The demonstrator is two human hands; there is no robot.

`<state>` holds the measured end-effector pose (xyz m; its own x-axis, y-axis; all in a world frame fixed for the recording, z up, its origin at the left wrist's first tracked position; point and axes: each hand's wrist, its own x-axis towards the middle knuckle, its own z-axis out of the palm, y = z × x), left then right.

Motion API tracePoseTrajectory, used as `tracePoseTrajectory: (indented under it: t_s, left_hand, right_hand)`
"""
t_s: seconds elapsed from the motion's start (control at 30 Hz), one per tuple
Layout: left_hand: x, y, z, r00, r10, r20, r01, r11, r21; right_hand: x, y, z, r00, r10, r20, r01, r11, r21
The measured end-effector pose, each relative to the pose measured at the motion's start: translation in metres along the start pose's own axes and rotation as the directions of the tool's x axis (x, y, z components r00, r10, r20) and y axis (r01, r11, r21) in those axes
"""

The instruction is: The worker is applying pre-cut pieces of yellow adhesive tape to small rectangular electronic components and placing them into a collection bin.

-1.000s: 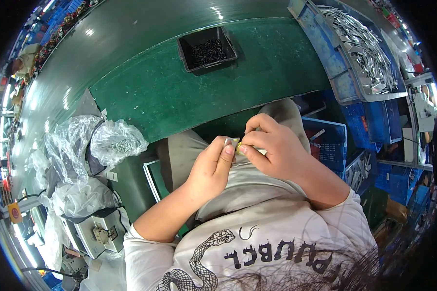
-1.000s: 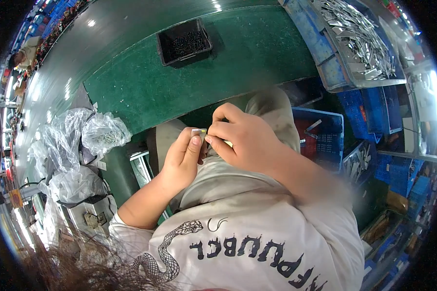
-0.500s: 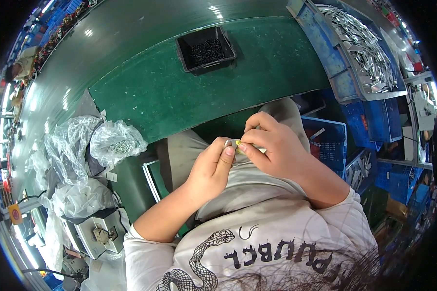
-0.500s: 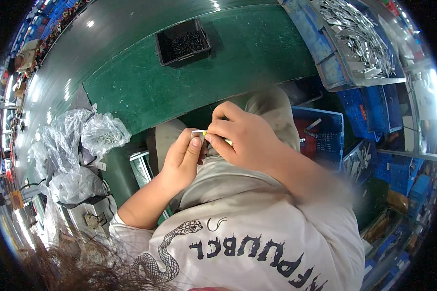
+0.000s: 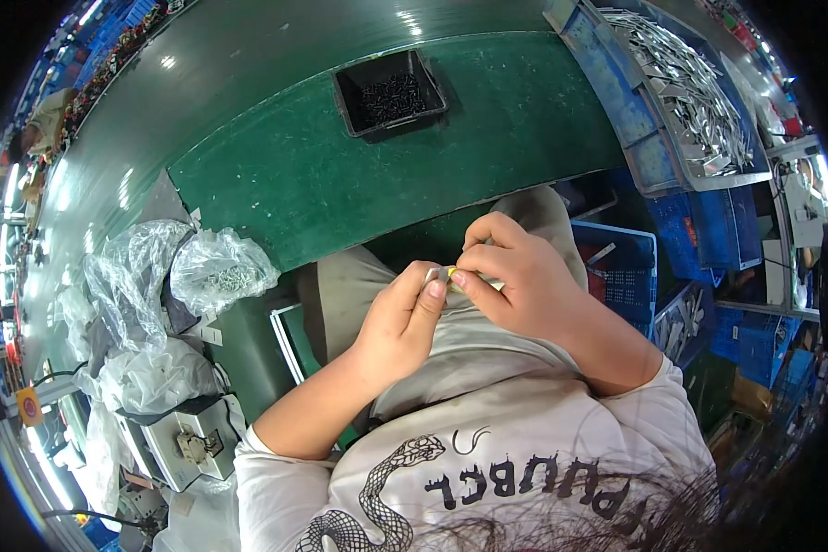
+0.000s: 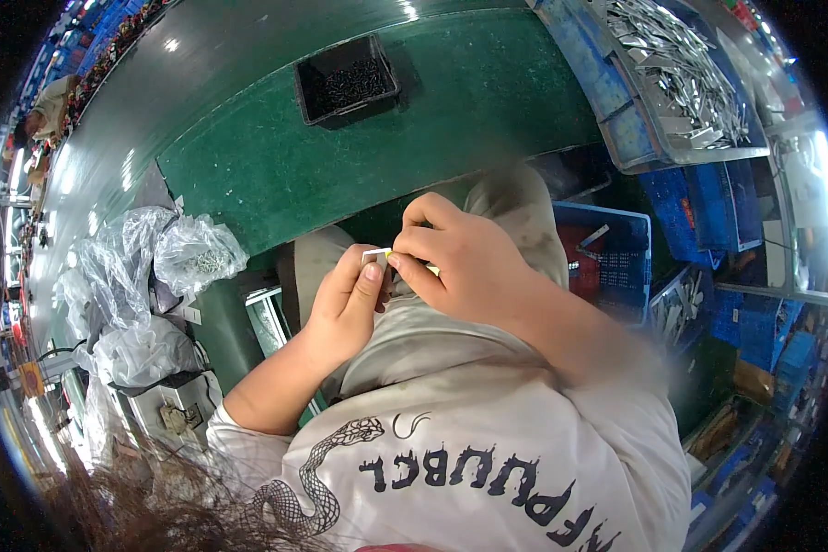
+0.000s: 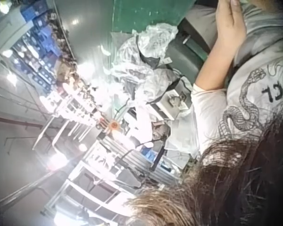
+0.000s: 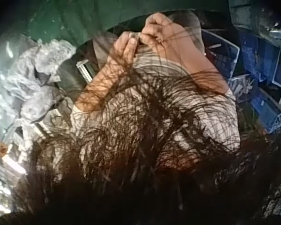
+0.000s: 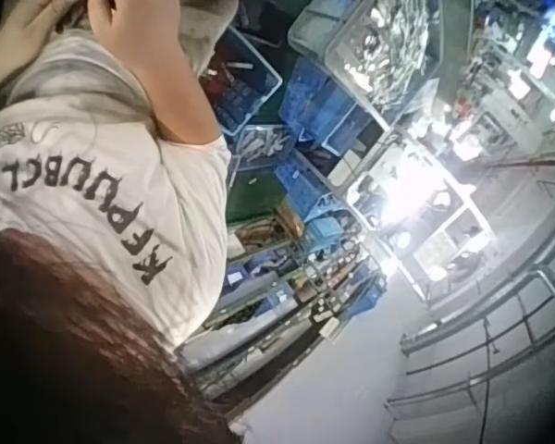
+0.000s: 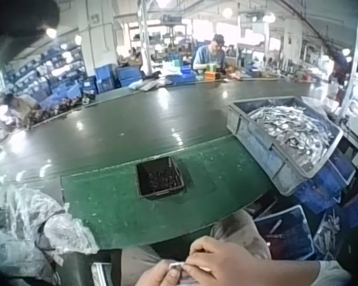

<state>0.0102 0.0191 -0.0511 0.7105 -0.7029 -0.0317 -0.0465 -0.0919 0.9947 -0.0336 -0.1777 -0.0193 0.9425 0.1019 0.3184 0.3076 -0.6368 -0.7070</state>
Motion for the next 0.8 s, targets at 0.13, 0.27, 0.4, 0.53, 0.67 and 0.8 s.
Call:
tracePoseTrajectory:
  t_s: [0.13, 0.27, 0.4, 0.53, 0.67, 0.8]
  left_hand:
    - [0.001, 0.003, 0.002, 0.999, -0.038, -0.020, 0.039, 0.999, 0.017]
    - [0.000, -0.003, -0.001, 0.999, -0.029, -0.044, 0.034, 0.995, 0.096]
    - [0.002, 0.001, -0.001, 0.997, 0.002, -0.078, 0.006, 0.994, 0.105]
    - [0.001, -0.005, -0.001, 0.995, -0.036, -0.095, 0.033, 0.999, -0.030]
    - [-0.001, -0.008, 0.001, 0.983, -0.142, -0.120, 0.109, 0.963, -0.247]
    - [0.004, -0.003, -0.002, 0.958, -0.277, -0.075, 0.215, 0.867, -0.451]
  right_hand:
    - [-0.001, 0.001, 0.003, 1.000, 0.012, -0.004, -0.012, 1.000, 0.011]
    - [-0.001, -0.003, 0.003, 0.996, 0.081, 0.030, -0.082, 0.996, 0.046]
    - [-0.001, -0.007, 0.003, 0.994, 0.105, 0.014, -0.106, 0.993, 0.052]
    - [-0.001, -0.009, 0.004, 0.995, 0.087, -0.037, -0.085, 0.995, 0.049]
    - [-0.003, -0.009, 0.000, 0.997, 0.078, -0.018, -0.077, 0.995, 0.070]
    - [-0.008, -0.007, -0.004, 1.000, -0.020, 0.020, 0.019, 0.998, 0.065]
